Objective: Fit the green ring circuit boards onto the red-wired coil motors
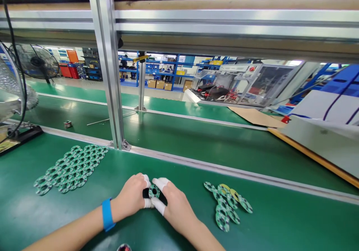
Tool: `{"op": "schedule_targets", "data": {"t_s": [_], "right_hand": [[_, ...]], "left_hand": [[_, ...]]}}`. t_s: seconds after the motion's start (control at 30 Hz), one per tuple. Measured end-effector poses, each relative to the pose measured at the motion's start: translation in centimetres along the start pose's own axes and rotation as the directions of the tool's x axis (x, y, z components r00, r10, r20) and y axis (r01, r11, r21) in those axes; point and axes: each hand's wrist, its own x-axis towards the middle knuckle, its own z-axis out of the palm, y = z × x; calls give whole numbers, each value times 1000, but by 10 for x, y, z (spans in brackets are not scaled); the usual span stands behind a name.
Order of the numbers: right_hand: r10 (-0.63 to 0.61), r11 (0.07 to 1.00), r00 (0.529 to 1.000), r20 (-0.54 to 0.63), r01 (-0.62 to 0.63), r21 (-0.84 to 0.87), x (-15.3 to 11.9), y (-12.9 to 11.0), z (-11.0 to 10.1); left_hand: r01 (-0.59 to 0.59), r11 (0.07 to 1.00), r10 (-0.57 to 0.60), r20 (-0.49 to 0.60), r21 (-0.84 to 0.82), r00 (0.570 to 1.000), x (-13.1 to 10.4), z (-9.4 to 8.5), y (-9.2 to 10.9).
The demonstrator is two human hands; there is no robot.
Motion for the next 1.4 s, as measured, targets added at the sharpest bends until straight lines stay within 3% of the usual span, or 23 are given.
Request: {"op": "schedule_targets", "data": {"t_s": [0.2,0.53,0.73,1.1,1.4], "right_hand": [[20,997,996,90,-27,72,10,-12,-14],[-8,996,993,120,-3,94,15,-13,-22],[103,991,981,164,-115,65,14,-11,-23],[203,978,959,198,-208,2,15,-16,-24],[151,968,959,239,-192,161,15,-11,-31]], "left_hand": [[-3,1000,2,-22,-7,1000,-1,4,-1],[-8,1000,8,-19,10,1000,-1,6,-2],[-3,1000,3,-2,15,1000,-3,4,0],[-17,999,14,62,40,998,1,6,0],[-81,995,79,52,49,996,2,6,-2]]}}
